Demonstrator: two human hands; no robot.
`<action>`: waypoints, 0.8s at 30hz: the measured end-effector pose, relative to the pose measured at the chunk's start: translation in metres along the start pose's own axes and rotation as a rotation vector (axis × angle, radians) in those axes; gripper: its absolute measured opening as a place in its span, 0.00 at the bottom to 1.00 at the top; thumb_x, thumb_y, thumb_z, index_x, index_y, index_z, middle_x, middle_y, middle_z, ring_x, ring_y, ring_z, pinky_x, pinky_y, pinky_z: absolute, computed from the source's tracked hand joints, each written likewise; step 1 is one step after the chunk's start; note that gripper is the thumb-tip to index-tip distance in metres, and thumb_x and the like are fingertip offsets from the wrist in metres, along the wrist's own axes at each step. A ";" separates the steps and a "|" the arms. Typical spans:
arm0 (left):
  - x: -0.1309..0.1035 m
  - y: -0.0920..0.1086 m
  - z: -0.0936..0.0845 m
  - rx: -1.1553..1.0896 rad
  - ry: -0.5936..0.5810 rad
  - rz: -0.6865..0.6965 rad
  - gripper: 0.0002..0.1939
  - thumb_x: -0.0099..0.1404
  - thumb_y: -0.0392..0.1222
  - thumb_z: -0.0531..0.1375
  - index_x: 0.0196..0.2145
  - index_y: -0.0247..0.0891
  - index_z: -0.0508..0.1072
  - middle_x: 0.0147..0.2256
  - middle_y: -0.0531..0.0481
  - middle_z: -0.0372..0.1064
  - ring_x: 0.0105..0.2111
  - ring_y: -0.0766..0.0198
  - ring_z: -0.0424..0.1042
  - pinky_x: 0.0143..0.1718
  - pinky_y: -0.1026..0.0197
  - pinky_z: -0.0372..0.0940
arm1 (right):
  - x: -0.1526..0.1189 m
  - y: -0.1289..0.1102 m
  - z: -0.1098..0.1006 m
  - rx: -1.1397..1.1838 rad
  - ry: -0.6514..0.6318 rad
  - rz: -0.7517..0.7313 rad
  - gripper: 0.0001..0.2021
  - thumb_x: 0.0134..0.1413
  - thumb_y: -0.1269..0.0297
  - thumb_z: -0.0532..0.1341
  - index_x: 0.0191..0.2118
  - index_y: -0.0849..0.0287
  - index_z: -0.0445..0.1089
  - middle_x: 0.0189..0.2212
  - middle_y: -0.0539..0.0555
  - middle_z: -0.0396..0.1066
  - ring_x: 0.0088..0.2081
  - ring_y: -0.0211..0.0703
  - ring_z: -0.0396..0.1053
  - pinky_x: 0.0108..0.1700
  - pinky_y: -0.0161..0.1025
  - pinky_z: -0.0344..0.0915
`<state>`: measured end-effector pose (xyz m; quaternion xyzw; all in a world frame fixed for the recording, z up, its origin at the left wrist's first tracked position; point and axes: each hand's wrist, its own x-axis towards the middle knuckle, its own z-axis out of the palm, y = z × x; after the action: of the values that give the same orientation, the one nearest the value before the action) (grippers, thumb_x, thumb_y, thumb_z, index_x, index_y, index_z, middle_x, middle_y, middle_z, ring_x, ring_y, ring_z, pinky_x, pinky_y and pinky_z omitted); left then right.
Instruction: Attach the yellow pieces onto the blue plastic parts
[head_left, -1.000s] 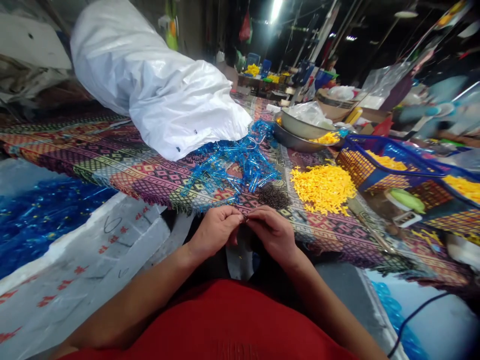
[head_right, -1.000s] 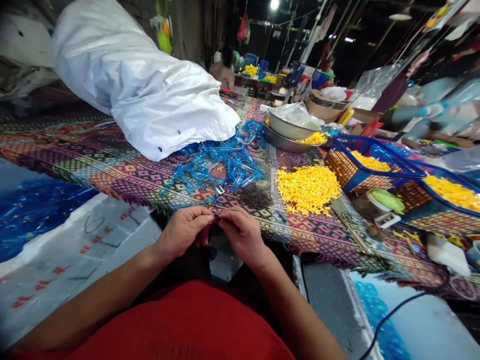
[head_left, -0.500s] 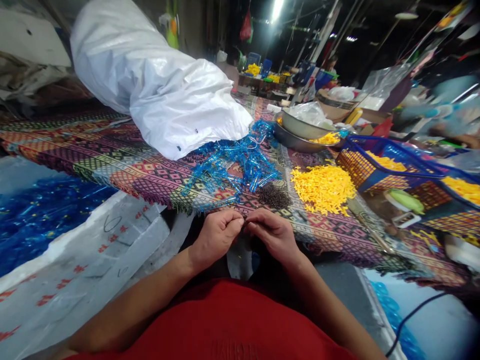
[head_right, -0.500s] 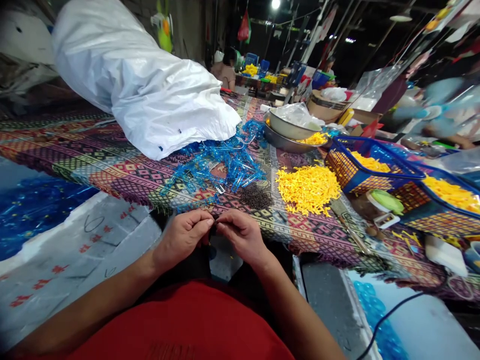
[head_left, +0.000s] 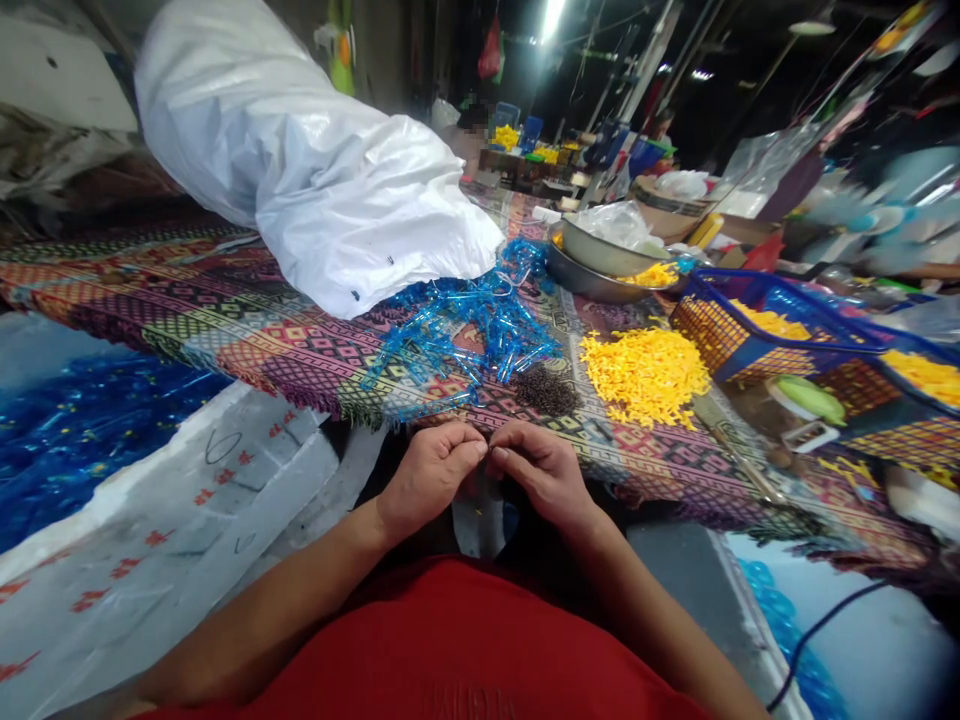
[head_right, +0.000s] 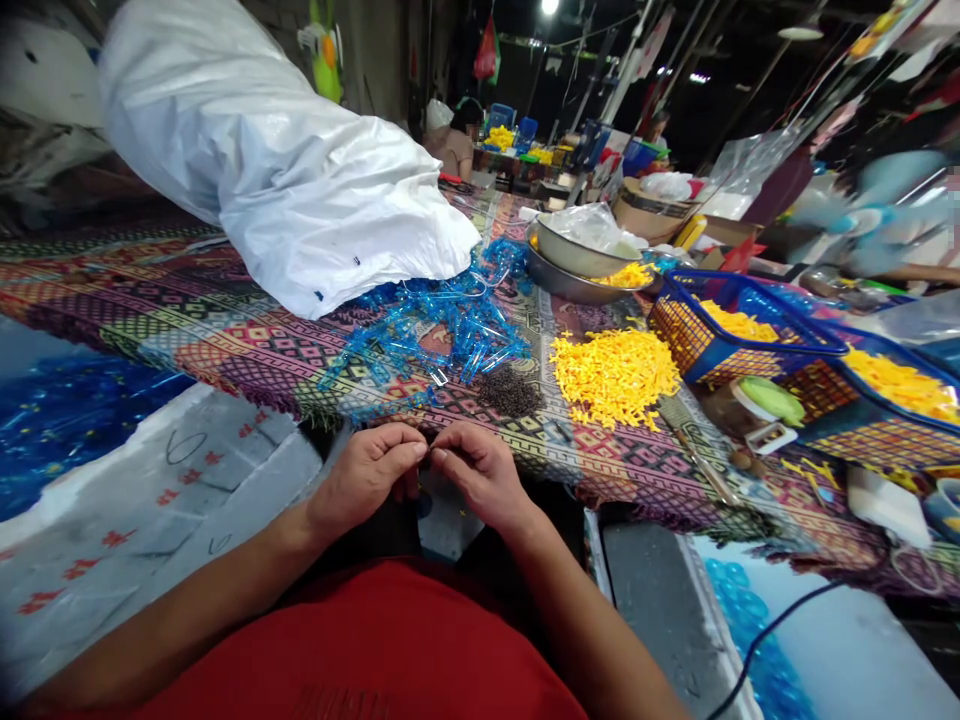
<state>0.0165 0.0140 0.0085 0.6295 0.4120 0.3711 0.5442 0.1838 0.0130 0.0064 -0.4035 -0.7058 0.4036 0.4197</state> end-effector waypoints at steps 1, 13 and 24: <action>0.000 -0.001 0.000 -0.016 0.003 -0.007 0.11 0.63 0.41 0.50 0.26 0.35 0.67 0.18 0.55 0.64 0.19 0.70 0.62 0.20 0.69 0.57 | 0.000 0.000 0.000 -0.004 0.006 -0.001 0.09 0.54 0.62 0.57 0.28 0.59 0.67 0.23 0.50 0.66 0.25 0.36 0.64 0.27 0.34 0.61; 0.003 -0.011 0.006 -0.246 0.017 -0.103 0.11 0.61 0.43 0.52 0.26 0.34 0.67 0.14 0.55 0.62 0.13 0.70 0.62 0.13 0.70 0.54 | -0.001 0.005 0.000 -0.159 0.048 -0.117 0.05 0.55 0.68 0.56 0.29 0.59 0.66 0.23 0.50 0.65 0.26 0.36 0.64 0.30 0.34 0.61; 0.004 -0.012 0.005 -0.379 0.003 -0.198 0.06 0.58 0.39 0.53 0.26 0.35 0.66 0.14 0.56 0.61 0.13 0.68 0.65 0.10 0.71 0.51 | -0.001 0.010 0.003 -0.328 0.100 -0.356 0.04 0.53 0.73 0.57 0.32 0.58 0.67 0.29 0.52 0.69 0.32 0.38 0.68 0.35 0.36 0.66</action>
<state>0.0210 0.0164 -0.0038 0.4717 0.3955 0.3875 0.6862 0.1832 0.0148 -0.0040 -0.3550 -0.8003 0.1824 0.4476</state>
